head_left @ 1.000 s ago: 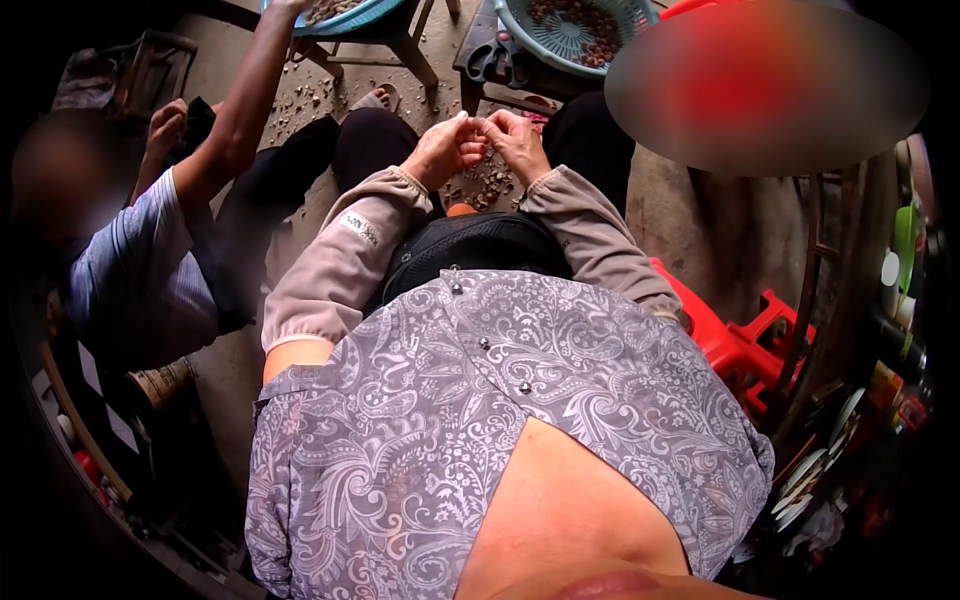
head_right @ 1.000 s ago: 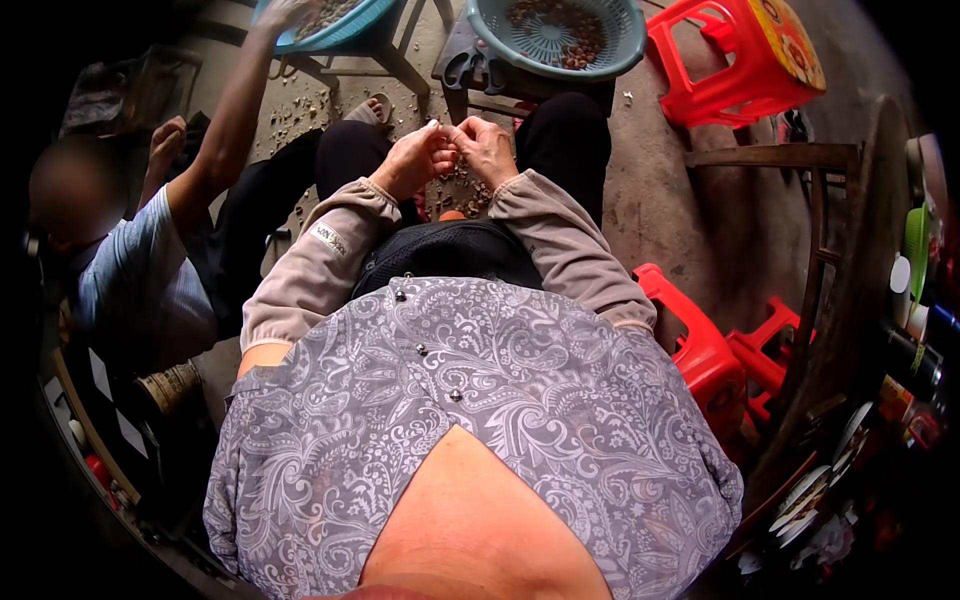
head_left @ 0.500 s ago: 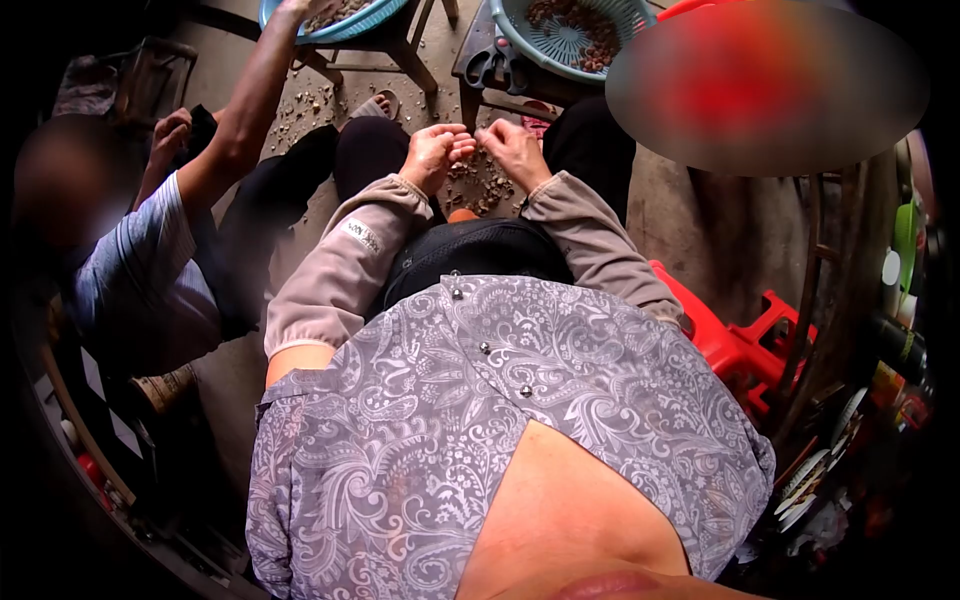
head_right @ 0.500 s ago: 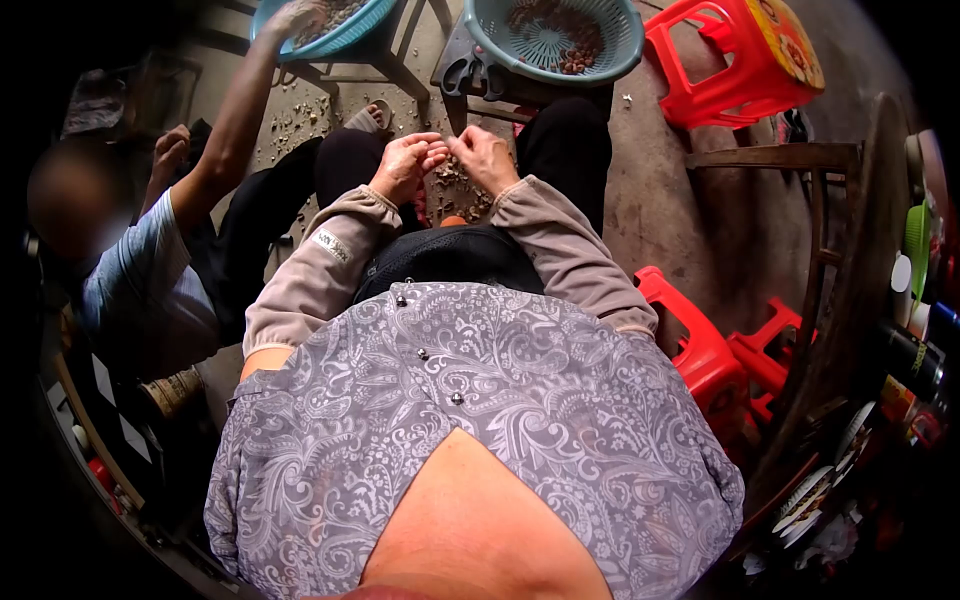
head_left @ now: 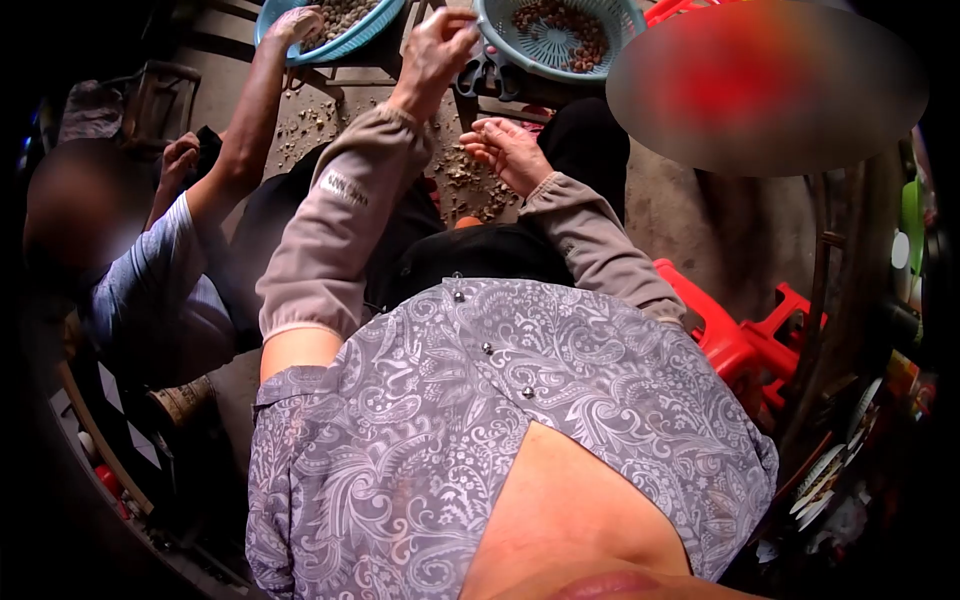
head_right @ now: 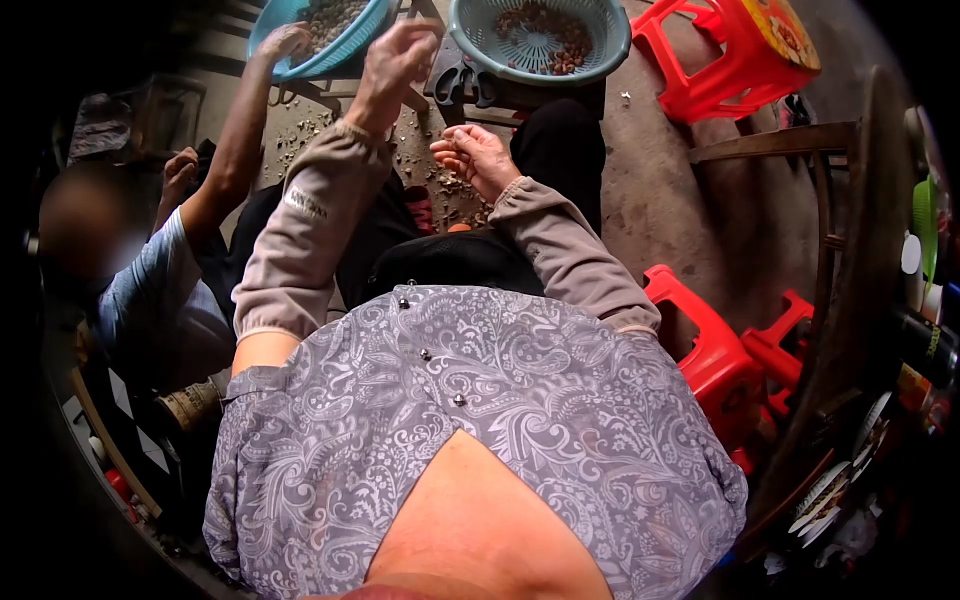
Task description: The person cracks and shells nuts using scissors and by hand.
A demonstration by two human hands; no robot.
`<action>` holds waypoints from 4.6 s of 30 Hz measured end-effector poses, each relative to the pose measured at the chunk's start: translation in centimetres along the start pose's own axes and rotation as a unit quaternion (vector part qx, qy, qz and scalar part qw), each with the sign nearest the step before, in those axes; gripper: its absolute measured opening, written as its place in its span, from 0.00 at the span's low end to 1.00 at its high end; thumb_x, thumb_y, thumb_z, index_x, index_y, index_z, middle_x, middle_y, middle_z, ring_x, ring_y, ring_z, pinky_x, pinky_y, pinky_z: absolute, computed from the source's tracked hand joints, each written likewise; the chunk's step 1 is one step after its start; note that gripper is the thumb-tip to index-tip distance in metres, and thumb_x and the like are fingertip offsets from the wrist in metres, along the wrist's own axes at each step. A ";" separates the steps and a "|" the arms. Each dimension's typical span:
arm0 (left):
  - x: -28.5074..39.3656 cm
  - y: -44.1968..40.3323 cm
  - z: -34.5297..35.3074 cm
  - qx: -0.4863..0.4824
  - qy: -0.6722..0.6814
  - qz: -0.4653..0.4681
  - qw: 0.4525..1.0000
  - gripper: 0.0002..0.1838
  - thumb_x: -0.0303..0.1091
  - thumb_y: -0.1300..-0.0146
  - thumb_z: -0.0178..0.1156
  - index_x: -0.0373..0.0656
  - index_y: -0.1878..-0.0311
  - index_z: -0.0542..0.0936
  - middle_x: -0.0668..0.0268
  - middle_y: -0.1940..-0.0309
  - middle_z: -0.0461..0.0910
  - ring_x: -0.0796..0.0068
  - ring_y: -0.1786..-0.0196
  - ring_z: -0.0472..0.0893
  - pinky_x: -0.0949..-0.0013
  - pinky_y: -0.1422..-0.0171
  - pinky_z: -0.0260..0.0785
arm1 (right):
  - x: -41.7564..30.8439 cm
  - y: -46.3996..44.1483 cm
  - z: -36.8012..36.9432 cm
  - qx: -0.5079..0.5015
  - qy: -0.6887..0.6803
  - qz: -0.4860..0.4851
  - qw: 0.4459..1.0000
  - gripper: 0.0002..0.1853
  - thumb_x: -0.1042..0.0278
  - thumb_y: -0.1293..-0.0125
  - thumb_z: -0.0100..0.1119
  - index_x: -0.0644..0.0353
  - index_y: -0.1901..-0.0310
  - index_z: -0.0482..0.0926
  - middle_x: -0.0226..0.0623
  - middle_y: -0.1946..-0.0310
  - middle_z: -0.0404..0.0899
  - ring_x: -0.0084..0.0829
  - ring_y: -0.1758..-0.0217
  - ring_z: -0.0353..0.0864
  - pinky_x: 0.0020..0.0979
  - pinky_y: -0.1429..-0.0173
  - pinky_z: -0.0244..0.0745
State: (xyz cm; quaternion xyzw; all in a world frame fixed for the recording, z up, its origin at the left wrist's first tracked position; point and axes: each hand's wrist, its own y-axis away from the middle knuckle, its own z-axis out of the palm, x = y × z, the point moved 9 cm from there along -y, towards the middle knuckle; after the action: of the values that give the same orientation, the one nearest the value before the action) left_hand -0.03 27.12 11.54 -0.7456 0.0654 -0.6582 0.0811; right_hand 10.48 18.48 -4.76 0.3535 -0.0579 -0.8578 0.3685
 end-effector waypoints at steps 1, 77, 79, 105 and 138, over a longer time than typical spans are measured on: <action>-2.2 2.0 -0.3 -0.016 -0.034 -0.039 0.999 0.17 0.38 0.37 0.57 0.36 0.50 0.75 0.68 0.69 0.77 0.85 0.74 0.70 0.81 0.72 0.64 | -0.1 -0.2 -0.6 -0.005 -0.018 -0.004 1.000 0.07 0.65 0.29 0.47 0.60 0.57 0.70 0.42 0.64 0.79 0.22 0.67 0.77 0.20 0.63 0.75; -8.8 17.5 1.3 -0.158 -0.330 -0.077 0.928 0.31 0.28 0.41 0.53 0.31 0.37 0.53 0.46 0.73 0.78 0.42 0.67 0.79 0.53 0.63 0.70 | 1.4 -1.4 -1.2 0.059 -0.006 -0.077 0.995 0.04 0.73 0.39 0.61 0.60 0.64 0.77 0.28 0.72 0.77 0.20 0.73 0.74 0.22 0.67 0.73; -9.1 17.7 1.6 -0.158 -0.304 -0.115 0.933 0.30 0.29 0.40 0.53 0.32 0.37 0.54 0.49 0.73 0.79 0.51 0.69 0.81 0.57 0.64 0.72 | 1.7 -1.7 -1.7 0.056 0.012 -0.074 0.996 0.04 0.73 0.39 0.61 0.59 0.64 0.77 0.29 0.72 0.78 0.20 0.73 0.74 0.22 0.67 0.73; -8.4 17.5 1.4 -0.137 -0.344 -0.068 0.926 0.37 0.28 0.44 0.55 0.34 0.33 0.50 0.38 0.58 0.74 0.39 0.55 0.75 0.51 0.54 0.68 | 1.0 -1.0 -1.0 0.064 0.009 -0.087 0.994 0.05 0.70 0.37 0.59 0.59 0.61 0.76 0.27 0.68 0.79 0.21 0.67 0.78 0.23 0.62 0.77; -15.0 6.5 -1.9 -0.082 -0.402 -0.169 0.896 0.28 0.44 0.42 0.59 0.33 0.46 0.66 0.42 0.60 0.78 0.45 0.53 0.78 0.56 0.50 0.69 | -1.1 -0.3 -2.1 0.089 -0.056 -0.088 0.991 0.05 0.73 0.37 0.58 0.58 0.59 0.76 0.30 0.67 0.79 0.22 0.64 0.79 0.22 0.61 0.79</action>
State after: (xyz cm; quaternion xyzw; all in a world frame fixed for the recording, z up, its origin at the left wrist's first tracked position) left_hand -3.69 23.78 -4.17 -0.9504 -0.0458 -0.2987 -0.0736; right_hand 12.20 19.82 -5.79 0.3399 -0.1235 -0.8968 0.2547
